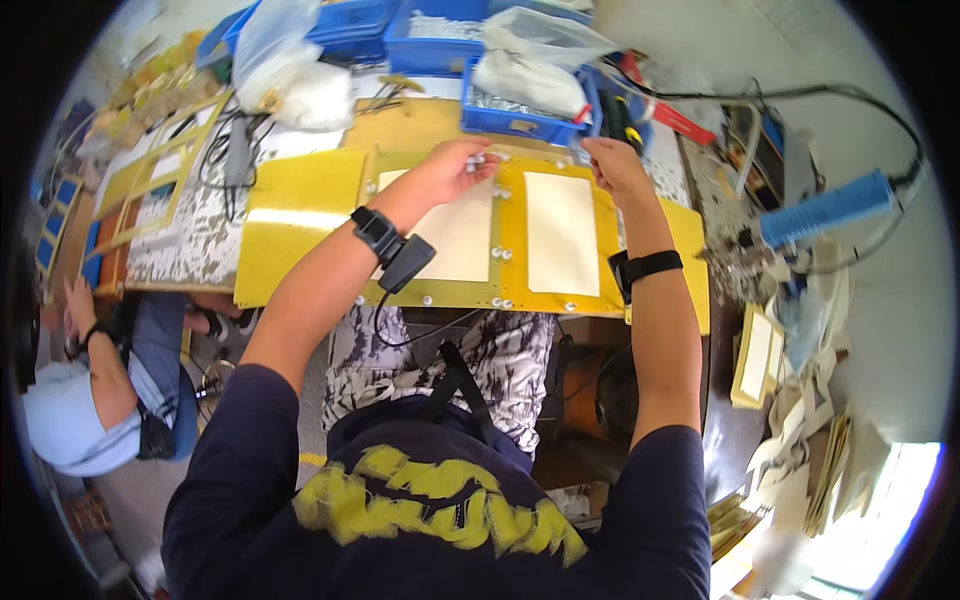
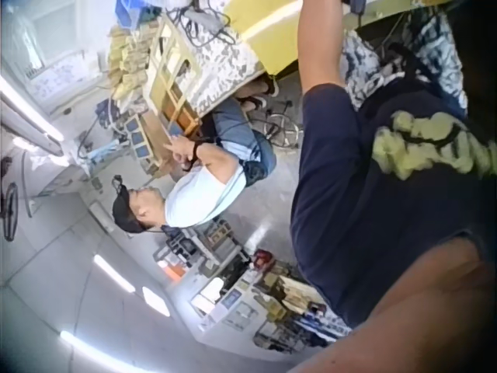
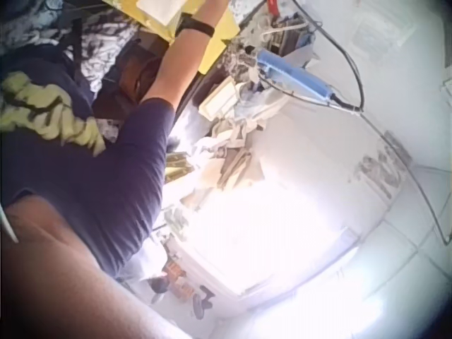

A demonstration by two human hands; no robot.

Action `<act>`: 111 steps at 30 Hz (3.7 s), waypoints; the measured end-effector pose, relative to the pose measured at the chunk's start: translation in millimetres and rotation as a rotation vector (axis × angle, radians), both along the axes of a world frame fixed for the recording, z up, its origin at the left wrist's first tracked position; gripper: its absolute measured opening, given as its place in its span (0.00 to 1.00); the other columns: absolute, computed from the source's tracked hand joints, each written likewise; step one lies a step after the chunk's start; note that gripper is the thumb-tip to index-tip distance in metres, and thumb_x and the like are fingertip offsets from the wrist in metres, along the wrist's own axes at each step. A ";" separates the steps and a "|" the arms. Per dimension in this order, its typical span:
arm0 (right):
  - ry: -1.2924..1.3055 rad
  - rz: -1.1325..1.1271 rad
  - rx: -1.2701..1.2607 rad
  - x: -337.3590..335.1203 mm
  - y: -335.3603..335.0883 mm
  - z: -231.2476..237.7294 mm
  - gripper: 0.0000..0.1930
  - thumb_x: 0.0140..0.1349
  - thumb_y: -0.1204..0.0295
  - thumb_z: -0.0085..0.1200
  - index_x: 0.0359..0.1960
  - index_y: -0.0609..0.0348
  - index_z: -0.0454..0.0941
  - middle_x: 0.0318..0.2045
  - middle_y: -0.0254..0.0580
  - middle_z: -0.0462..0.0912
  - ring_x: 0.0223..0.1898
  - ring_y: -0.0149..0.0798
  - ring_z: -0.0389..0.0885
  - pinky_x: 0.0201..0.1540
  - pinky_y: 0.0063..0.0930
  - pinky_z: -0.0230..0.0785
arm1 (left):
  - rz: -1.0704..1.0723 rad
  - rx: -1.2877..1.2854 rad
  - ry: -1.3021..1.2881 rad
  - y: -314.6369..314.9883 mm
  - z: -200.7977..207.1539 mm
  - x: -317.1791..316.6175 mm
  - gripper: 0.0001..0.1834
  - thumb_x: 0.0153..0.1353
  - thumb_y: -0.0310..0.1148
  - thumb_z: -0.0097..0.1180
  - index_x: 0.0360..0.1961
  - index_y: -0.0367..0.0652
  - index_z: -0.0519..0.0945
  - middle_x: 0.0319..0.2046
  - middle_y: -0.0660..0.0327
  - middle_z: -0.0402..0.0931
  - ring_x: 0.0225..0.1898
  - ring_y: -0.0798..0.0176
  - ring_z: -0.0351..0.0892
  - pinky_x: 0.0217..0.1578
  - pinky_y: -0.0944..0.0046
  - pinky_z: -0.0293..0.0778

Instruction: Assembling yellow metal plates with white inserts using a pneumatic screwdriver.

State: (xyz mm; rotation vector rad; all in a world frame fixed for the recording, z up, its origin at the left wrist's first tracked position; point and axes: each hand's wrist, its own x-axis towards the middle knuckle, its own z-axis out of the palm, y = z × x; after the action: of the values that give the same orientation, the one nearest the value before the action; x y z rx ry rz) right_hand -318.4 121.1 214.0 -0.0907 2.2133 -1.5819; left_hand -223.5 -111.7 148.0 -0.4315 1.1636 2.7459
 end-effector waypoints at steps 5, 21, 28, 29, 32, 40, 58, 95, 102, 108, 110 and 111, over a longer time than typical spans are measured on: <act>0.133 0.088 -0.149 31.7 31.5 55.6 0.14 0.60 0.72 0.47 0.47 0.62 0.73 0.22 0.27 0.67 0.19 0.21 0.63 0.20 0.13 0.56 | -0.099 -0.129 0.080 7.7 24.8 6.2 0.07 0.61 0.30 0.50 0.38 0.40 0.71 0.28 0.59 0.73 0.29 0.67 0.73 0.31 0.71 0.73; 0.626 -0.275 0.243 137.6 103.7 21.6 0.11 0.48 0.70 0.61 0.32 0.64 0.80 0.21 0.43 0.79 0.23 0.33 0.76 0.30 0.24 0.68 | -0.301 -0.930 0.248 122.0 51.4 -75.7 0.12 0.53 0.39 0.60 0.35 0.44 0.82 0.21 0.67 0.74 0.13 0.72 0.62 0.13 0.70 0.57; 0.704 -0.044 0.423 64.5 84.3 -2.6 0.12 0.47 0.68 0.59 0.33 0.61 0.81 0.26 0.49 0.80 0.28 0.46 0.80 0.33 0.32 0.70 | -0.301 -0.915 0.215 162.8 24.4 -113.9 0.11 0.53 0.38 0.60 0.34 0.44 0.81 0.15 0.71 0.64 0.12 0.76 0.52 0.12 0.73 0.48; 0.672 -0.019 0.467 59.7 80.9 -8.4 0.12 0.47 0.68 0.59 0.33 0.60 0.81 0.26 0.49 0.80 0.29 0.46 0.80 0.34 0.33 0.71 | -0.299 -0.914 0.208 161.4 17.2 -118.9 0.11 0.53 0.38 0.60 0.34 0.44 0.81 0.15 0.71 0.64 0.12 0.76 0.52 0.12 0.73 0.48; 0.633 0.033 0.536 47.9 80.0 -22.8 0.12 0.47 0.68 0.58 0.33 0.59 0.81 0.27 0.50 0.80 0.30 0.47 0.80 0.36 0.34 0.71 | -0.297 -0.999 0.252 157.2 -0.5 -127.3 0.11 0.52 0.38 0.60 0.32 0.44 0.82 0.15 0.69 0.66 0.11 0.75 0.53 0.12 0.72 0.48; 0.597 0.067 0.592 37.4 78.0 -25.3 0.11 0.48 0.69 0.57 0.34 0.57 0.81 0.29 0.50 0.81 0.34 0.49 0.79 0.41 0.36 0.71 | -0.342 -0.947 0.216 159.0 0.0 -128.8 0.12 0.51 0.39 0.61 0.32 0.42 0.81 0.15 0.70 0.67 0.12 0.75 0.55 0.12 0.72 0.50; 0.603 0.128 0.662 33.8 74.3 -38.7 0.11 0.49 0.68 0.56 0.34 0.56 0.82 0.30 0.52 0.80 0.34 0.51 0.79 0.42 0.38 0.71 | -0.175 -1.089 0.441 153.8 -19.5 -134.1 0.15 0.52 0.40 0.60 0.33 0.37 0.81 0.29 0.59 0.80 0.30 0.68 0.75 0.34 0.68 0.69; 0.215 -0.531 -0.491 205.3 130.7 -23.7 0.08 0.61 0.78 0.48 0.39 0.71 0.74 0.33 0.44 0.80 0.33 0.32 0.79 0.36 0.19 0.71 | -0.119 0.148 0.132 33.7 46.6 187.8 0.10 0.64 0.32 0.47 0.42 0.36 0.72 0.31 0.58 0.74 0.25 0.73 0.70 0.21 0.80 0.64; 0.580 -0.634 0.068 222.1 111.9 -48.0 0.10 0.60 0.77 0.50 0.41 0.69 0.77 0.37 0.47 0.81 0.42 0.34 0.78 0.45 0.23 0.68 | -0.149 0.155 0.106 38.8 10.3 220.9 0.10 0.63 0.33 0.49 0.41 0.38 0.74 0.32 0.58 0.75 0.24 0.73 0.70 0.21 0.78 0.64; 0.738 -0.506 0.320 208.1 98.6 -68.4 0.08 0.57 0.75 0.53 0.36 0.65 0.77 0.36 0.51 0.81 0.46 0.49 0.77 0.50 0.33 0.65 | -0.305 0.096 0.097 72.3 16.5 223.9 0.09 0.63 0.31 0.49 0.41 0.38 0.75 0.32 0.59 0.76 0.23 0.73 0.71 0.21 0.76 0.67; 0.742 -0.522 0.404 212.4 95.2 -71.7 0.07 0.57 0.75 0.52 0.35 0.65 0.77 0.36 0.49 0.81 0.46 0.53 0.76 0.54 0.36 0.62 | -0.339 0.078 0.107 78.6 18.6 227.1 0.09 0.62 0.30 0.50 0.40 0.38 0.75 0.32 0.58 0.76 0.24 0.73 0.72 0.20 0.75 0.68; 0.709 -0.555 0.423 214.6 92.6 -73.4 0.07 0.57 0.75 0.51 0.36 0.64 0.77 0.36 0.51 0.80 0.47 0.52 0.75 0.56 0.36 0.59 | -0.350 0.076 0.102 79.5 18.1 228.4 0.08 0.62 0.30 0.50 0.40 0.38 0.75 0.32 0.58 0.76 0.24 0.73 0.72 0.20 0.75 0.68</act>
State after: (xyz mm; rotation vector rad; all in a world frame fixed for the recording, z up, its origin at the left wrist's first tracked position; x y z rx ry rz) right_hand -103.8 213.8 140.5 0.1185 3.3170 -1.4188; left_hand 4.9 -32.2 166.1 -0.0689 1.0374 2.5189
